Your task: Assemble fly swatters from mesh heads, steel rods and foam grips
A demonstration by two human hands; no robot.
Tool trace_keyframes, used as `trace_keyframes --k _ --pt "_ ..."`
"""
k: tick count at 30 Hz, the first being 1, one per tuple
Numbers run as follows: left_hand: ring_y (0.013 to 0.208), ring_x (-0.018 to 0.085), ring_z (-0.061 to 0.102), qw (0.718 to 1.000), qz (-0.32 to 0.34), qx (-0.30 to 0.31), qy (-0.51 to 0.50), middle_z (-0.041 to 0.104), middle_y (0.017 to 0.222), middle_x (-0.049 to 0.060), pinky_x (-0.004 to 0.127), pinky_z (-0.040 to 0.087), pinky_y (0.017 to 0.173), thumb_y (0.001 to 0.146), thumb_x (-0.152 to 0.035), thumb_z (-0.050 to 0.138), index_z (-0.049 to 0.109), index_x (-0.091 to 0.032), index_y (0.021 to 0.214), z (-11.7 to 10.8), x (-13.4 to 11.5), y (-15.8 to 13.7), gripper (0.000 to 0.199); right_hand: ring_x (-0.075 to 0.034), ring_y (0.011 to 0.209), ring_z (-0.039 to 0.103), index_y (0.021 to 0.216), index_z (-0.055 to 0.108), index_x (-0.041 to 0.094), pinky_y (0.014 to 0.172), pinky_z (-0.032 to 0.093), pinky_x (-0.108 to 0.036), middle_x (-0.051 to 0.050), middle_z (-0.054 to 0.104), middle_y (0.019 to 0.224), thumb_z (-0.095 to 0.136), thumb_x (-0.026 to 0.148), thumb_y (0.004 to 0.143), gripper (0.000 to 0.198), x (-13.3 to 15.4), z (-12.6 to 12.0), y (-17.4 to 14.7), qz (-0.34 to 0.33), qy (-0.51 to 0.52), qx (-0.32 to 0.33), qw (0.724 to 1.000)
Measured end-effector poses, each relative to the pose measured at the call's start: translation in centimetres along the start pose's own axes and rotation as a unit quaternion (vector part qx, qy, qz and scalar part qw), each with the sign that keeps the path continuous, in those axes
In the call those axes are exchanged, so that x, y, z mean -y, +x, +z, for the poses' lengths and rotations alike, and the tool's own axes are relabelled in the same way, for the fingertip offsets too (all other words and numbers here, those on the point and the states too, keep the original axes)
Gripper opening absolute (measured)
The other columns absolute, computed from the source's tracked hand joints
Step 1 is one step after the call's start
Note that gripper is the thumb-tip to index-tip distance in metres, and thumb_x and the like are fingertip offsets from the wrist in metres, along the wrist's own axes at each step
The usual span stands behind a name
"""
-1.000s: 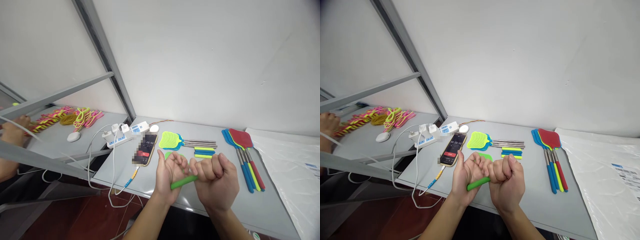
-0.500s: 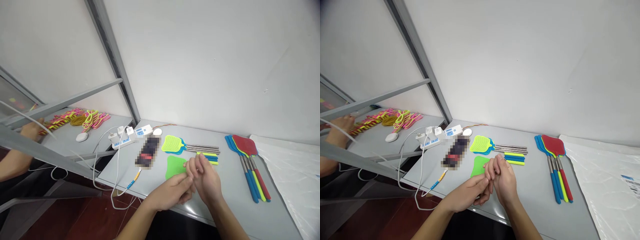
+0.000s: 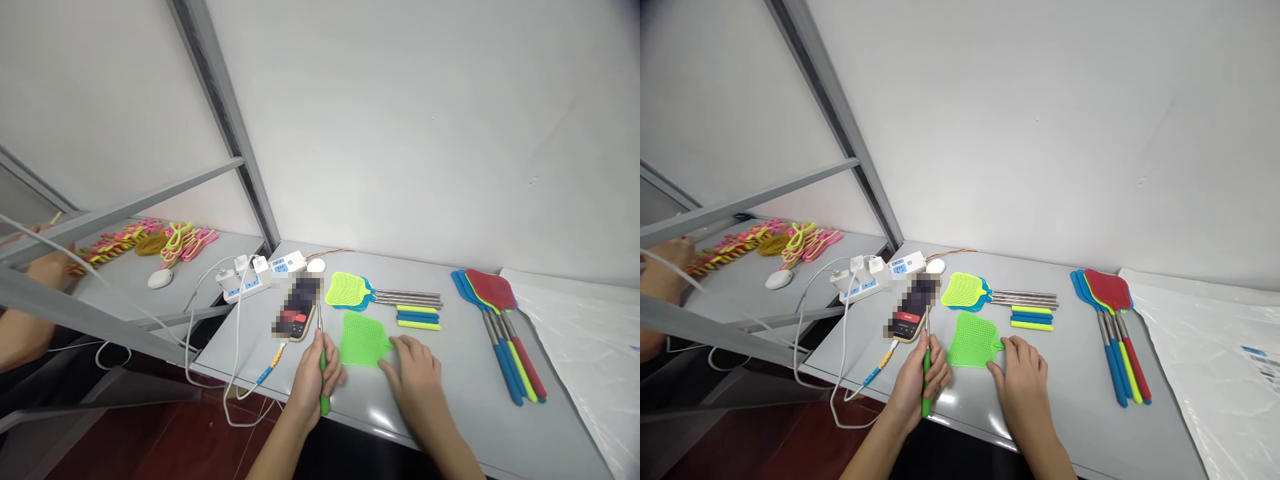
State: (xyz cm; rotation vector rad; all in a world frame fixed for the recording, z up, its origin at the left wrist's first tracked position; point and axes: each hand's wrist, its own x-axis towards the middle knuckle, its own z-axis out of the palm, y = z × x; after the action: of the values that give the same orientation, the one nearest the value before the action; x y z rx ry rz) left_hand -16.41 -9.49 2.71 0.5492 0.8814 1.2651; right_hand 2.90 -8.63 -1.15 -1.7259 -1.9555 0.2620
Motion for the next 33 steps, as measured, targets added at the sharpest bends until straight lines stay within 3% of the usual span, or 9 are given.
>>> trace_keyframes --k 6,9,12,16,18,20,25,30,33 --pt "0.038 0.004 0.027 0.998 0.037 -0.028 0.046 0.034 0.049 -0.011 0.025 0.043 0.06 0.09 -0.052 0.052 0.051 -0.018 0.085 0.6 0.5 0.6 0.035 -0.026 0.085 0.052 0.081 0.056 0.023 0.084 0.033 -0.046 -0.004 0.059 0.084 0.057 0.039 0.081 0.016 -0.6 -1.2 1.0 0.068 0.107 0.045 0.991" --pt "0.036 0.003 0.021 0.999 0.028 -0.027 0.035 0.03 0.048 -0.013 0.025 0.044 0.06 0.089 -0.053 0.053 0.052 -0.019 0.091 0.7 0.2 0.3 0.034 -0.021 0.072 0.049 0.079 0.053 0.024 0.077 0.036 -0.04 0.0 0.055 0.072 0.06 0.044 0.081 0.022 -1.3 -2.5 0.8 0.128 0.286 0.072 0.947" --pt "0.035 0.003 0.018 0.999 0.01 -0.007 0.048 0.029 0.046 -0.014 0.026 0.043 0.06 0.09 -0.055 0.048 0.053 -0.018 0.09 1.2 0.3 0.2 0.037 -0.015 0.063 0.043 0.092 0.056 0.025 0.063 0.037 -0.03 0.003 0.05 0.068 0.061 0.046 0.083 0.023 -1.9 -3.8 0.3 0.199 0.53 0.085 0.82" --pt "0.035 0.004 0.021 0.993 -0.018 0.04 0.114 0.03 0.044 -0.013 0.027 0.043 0.061 0.092 -0.054 0.045 0.053 -0.018 0.085 3.2 1.9 0.8 0.037 -0.012 0.059 0.044 0.079 0.057 0.022 0.059 0.043 -0.028 0.004 0.047 0.066 0.068 0.033 0.077 0.016 -3.0 -4.4 0.0 0.287 0.772 0.06 0.565" --pt "0.038 0.007 0.028 0.983 -0.027 0.079 0.166 0.032 0.045 -0.011 0.026 0.041 0.06 0.092 -0.052 0.046 0.054 -0.018 0.085 4.4 2.9 1.1 0.035 -0.014 0.064 0.051 0.074 0.058 0.021 0.064 0.048 -0.031 0.002 0.052 0.069 0.07 0.026 0.073 0.013 -3.5 -4.2 -0.1 0.317 0.807 0.034 0.498" --pt "0.045 0.01 0.038 0.965 -0.033 0.125 0.226 0.036 0.047 -0.009 0.024 0.039 0.058 0.091 -0.05 0.048 0.056 -0.018 0.085 5.4 3.5 1.3 0.033 -0.017 0.072 0.057 0.076 0.06 0.021 0.068 0.051 -0.034 -0.001 0.059 0.075 0.068 0.023 0.071 0.01 -3.7 -4.0 -0.2 0.334 0.806 0.012 0.488" --pt "0.057 0.013 0.046 0.92 -0.024 0.199 0.336 0.049 0.06 -0.003 0.023 0.036 0.06 0.091 -0.049 0.046 0.061 -0.018 0.088 6.4 2.9 1.1 0.035 -0.017 0.071 0.057 0.074 0.06 0.021 0.068 0.051 -0.034 -0.001 0.06 0.074 0.067 0.03 0.075 0.011 -2.7 -3.9 -0.2 0.312 0.805 0.019 0.505" --pt "0.063 0.015 0.049 0.882 -0.006 0.236 0.409 0.055 0.066 -0.001 0.024 0.035 0.063 0.089 -0.051 0.047 0.065 -0.019 0.088 6.8 1.7 0.7 0.036 -0.011 0.059 0.047 0.072 0.055 0.02 0.058 0.044 -0.025 0.004 0.051 0.065 0.07 0.029 0.074 0.017 -1.3 -3.9 0.4 0.303 0.742 -0.121 0.586" --pt "0.062 0.016 0.047 0.871 -0.004 0.252 0.422 0.057 0.064 -0.002 0.024 0.034 0.062 0.087 -0.05 0.05 0.065 -0.021 0.084 7.1 1.7 0.6 0.033 -0.01 0.055 0.042 0.074 0.053 0.021 0.052 0.04 -0.023 0.006 0.047 0.065 0.071 0.028 0.075 0.02 -1.2 -3.7 0.4 0.323 0.713 -0.17 0.599"
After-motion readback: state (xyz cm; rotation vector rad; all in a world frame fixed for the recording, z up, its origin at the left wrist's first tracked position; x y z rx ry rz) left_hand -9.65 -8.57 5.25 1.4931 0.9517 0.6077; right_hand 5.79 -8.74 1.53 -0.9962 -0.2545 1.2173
